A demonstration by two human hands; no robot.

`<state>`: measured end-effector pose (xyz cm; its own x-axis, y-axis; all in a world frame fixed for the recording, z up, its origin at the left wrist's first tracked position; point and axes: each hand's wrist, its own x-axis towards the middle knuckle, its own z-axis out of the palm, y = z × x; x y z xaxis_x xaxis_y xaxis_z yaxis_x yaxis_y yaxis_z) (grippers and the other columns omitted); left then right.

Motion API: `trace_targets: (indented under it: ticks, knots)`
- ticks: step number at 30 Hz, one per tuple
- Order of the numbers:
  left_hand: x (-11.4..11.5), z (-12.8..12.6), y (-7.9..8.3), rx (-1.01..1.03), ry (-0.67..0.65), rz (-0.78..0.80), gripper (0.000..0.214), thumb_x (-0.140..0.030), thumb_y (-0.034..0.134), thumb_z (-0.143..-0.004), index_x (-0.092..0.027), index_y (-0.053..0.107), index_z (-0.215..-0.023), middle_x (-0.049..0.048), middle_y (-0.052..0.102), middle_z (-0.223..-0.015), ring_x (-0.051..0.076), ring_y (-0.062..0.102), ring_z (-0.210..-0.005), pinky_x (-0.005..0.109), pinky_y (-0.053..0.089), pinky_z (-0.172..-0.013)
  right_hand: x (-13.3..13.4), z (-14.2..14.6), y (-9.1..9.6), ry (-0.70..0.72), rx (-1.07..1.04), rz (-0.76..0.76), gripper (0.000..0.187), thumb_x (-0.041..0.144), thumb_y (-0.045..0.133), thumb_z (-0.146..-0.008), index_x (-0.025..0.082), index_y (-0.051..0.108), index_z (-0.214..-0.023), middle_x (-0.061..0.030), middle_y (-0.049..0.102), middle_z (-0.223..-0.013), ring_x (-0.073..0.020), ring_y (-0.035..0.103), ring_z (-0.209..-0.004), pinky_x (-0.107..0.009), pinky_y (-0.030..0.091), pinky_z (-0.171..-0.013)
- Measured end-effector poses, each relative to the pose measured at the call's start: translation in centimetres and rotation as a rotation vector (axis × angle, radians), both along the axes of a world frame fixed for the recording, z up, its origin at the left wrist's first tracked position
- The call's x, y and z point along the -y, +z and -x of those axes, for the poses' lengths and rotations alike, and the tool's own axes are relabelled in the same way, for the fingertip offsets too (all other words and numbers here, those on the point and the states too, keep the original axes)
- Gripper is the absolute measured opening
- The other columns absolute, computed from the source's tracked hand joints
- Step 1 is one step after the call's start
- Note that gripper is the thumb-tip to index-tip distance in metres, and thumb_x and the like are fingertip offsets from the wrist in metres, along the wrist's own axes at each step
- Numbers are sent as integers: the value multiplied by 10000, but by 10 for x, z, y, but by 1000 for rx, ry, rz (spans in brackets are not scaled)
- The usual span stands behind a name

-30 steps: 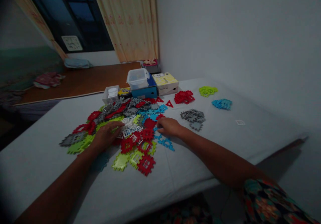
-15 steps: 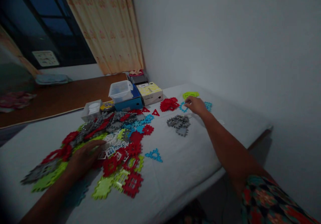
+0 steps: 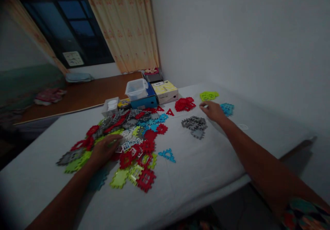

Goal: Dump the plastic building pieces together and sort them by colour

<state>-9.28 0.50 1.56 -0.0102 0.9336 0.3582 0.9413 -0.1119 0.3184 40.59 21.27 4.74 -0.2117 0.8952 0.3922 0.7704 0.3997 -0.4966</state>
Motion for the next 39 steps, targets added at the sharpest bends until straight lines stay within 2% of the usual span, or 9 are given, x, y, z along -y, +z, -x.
trace_targets:
  ticks: [4,7,11,15,21,27,32,35,39]
  knots:
    - [2,-1,1,19,-4,1,352,-413,462,-890,-213,706,-1046,81,727,-1117,245,673,-1052,407,519,-975,38,85,9,505,103,80,203,324,575,-867,217,701,-985,-52,725,-979,-176,648,-773,-295,489,-731]
    - [3,-1,0,31,2,-3,330,-381,465,-889,-213,702,-1045,76,723,-1116,233,666,-1057,404,517,-975,66,140,7,762,147,63,213,304,567,-897,221,696,-1045,-64,713,-1006,-191,644,-860,-322,490,-791]
    - [4,-3,-2,11,-8,3,298,-342,472,-895,-234,703,-1050,58,719,-1124,224,654,-1077,399,510,-984,85,204,-2,885,178,-76,286,227,569,-907,244,649,-1181,-79,669,-1194,-236,564,-1110,-415,432,-970]
    - [7,-8,1,7,-17,10,283,-288,479,-886,-232,707,-1045,61,716,-1129,230,650,-1079,406,511,-977,85,245,-8,826,270,-122,362,280,577,-916,234,600,-1275,-115,580,-1343,-295,485,-1213,-480,413,-969]
    - [9,-11,5,13,-33,9,275,-235,483,-869,-222,707,-1027,66,714,-1122,229,652,-1067,398,514,-968,69,239,-12,898,247,5,267,248,705,-812,179,685,-1069,-106,674,-1115,-252,593,-1079,-394,435,-964]
    - [8,-8,3,21,-42,4,268,-256,483,-884,-219,707,-1024,69,714,-1113,229,654,-1059,394,516,-962,53,223,-15,708,-144,260,180,326,677,-783,193,686,-905,-37,714,-903,-189,655,-839,-320,510,-770]
    - [8,-7,4,12,-35,-9,264,-262,481,-894,-218,703,-1030,62,712,-1107,224,650,-1060,384,512,-961,48,219,-26,592,-363,328,263,412,669,-752,172,668,-861,-34,708,-795,-190,657,-741,-316,520,-684]
    - [8,-6,5,0,-15,-8,269,-268,480,-899,-207,702,-1038,70,708,-1113,232,650,-1058,390,517,-947,47,214,-33,551,-347,294,213,366,632,-788,170,668,-865,-43,710,-798,-198,659,-747,-330,520,-703]
    - [8,-4,5,-4,-2,-5,255,-249,491,-895,-200,703,-1028,66,709,-1109,224,650,-1058,381,513,-956,54,210,-34,508,-188,30,150,236,595,-826,184,690,-930,-67,708,-919,-213,644,-852,-364,502,-803]
